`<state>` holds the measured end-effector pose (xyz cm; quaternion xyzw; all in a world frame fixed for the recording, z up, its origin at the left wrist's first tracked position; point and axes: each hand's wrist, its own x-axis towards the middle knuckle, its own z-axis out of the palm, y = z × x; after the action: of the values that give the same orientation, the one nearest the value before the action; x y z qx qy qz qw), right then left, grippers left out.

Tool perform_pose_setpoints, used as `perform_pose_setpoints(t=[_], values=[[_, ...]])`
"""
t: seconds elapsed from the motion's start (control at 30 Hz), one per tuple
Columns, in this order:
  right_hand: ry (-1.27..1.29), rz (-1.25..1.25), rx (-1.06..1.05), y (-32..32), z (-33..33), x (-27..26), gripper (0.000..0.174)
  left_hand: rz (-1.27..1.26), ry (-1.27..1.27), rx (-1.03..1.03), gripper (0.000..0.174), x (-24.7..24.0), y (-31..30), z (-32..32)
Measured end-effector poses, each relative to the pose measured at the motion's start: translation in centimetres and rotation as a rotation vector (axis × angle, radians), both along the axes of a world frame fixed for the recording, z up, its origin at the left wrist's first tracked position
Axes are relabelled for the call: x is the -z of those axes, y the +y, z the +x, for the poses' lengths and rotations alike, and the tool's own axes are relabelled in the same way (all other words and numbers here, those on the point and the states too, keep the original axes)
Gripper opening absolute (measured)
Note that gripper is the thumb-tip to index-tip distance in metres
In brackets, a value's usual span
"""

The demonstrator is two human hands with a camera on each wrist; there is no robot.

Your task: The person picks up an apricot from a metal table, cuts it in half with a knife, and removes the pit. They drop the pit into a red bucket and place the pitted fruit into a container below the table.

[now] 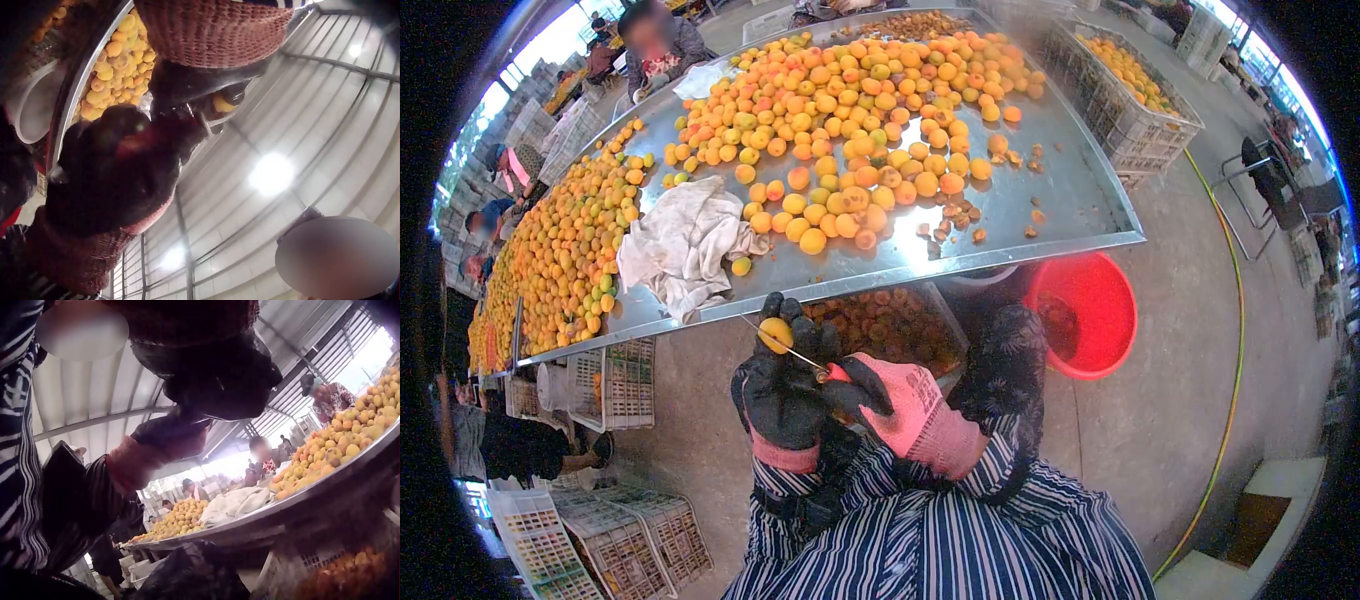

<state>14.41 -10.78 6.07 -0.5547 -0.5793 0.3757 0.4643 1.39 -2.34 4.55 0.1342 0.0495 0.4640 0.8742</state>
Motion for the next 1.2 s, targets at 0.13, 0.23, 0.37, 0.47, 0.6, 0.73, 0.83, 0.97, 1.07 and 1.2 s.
perform_pose_setpoints(t=[0.13, 0.23, 0.37, 0.47, 0.6, 0.73, 0.83, 0.97, 1.07, 1.2], values=[[0.030, -0.023, -0.005, 0.1, 0.2, 0.2, 0.034, -0.025, 0.129, -0.071, 0.052, 0.1, -0.5, 0.1], [-0.109, 0.039, 0.075, -0.1, 0.7, -0.6, 0.033, 0.013, 0.066, 0.038, 0.046, 0.5, -0.1, -0.5], [-0.300, -0.235, -0.013, 0.2, 1.9, -2.0, 0.042, 0.158, 0.582, 0.112, 0.044, 0.7, 1.8, -2.3], [-0.248, -0.155, -0.032, 0.5, 1.7, -1.8, 0.039, 0.295, 0.717, 0.115, 0.044, 1.0, 1.9, -2.2], [-0.056, -0.247, -0.058, 0.5, 0.5, -1.0, 0.035, 0.108, 0.460, -0.049, 0.044, -0.8, 0.4, -0.7], [0.016, -0.092, 0.004, 0.1, -0.3, 2.0, 0.033, 0.006, 0.242, -0.022, 0.048, 1.0, -0.3, 0.0], [-0.019, -0.089, -0.019, 0.1, 0.4, 2.0, 0.034, 0.003, 0.143, -0.004, 0.051, 1.8, -0.2, 0.2], [-0.055, -0.191, -0.061, 0.3, 0.5, -0.4, 0.033, 0.002, 0.189, 0.020, 0.050, 1.9, 0.9, -0.9], [-0.096, -0.165, -0.022, 0.3, -0.4, -0.6, 0.031, 0.027, 0.073, 0.042, 0.048, 1.4, 1.0, -0.8], [-0.244, -0.105, 0.005, -0.2, -0.8, 0.4, 0.030, -0.026, 0.005, 0.025, 0.049, 0.0, 0.7, -0.6]])
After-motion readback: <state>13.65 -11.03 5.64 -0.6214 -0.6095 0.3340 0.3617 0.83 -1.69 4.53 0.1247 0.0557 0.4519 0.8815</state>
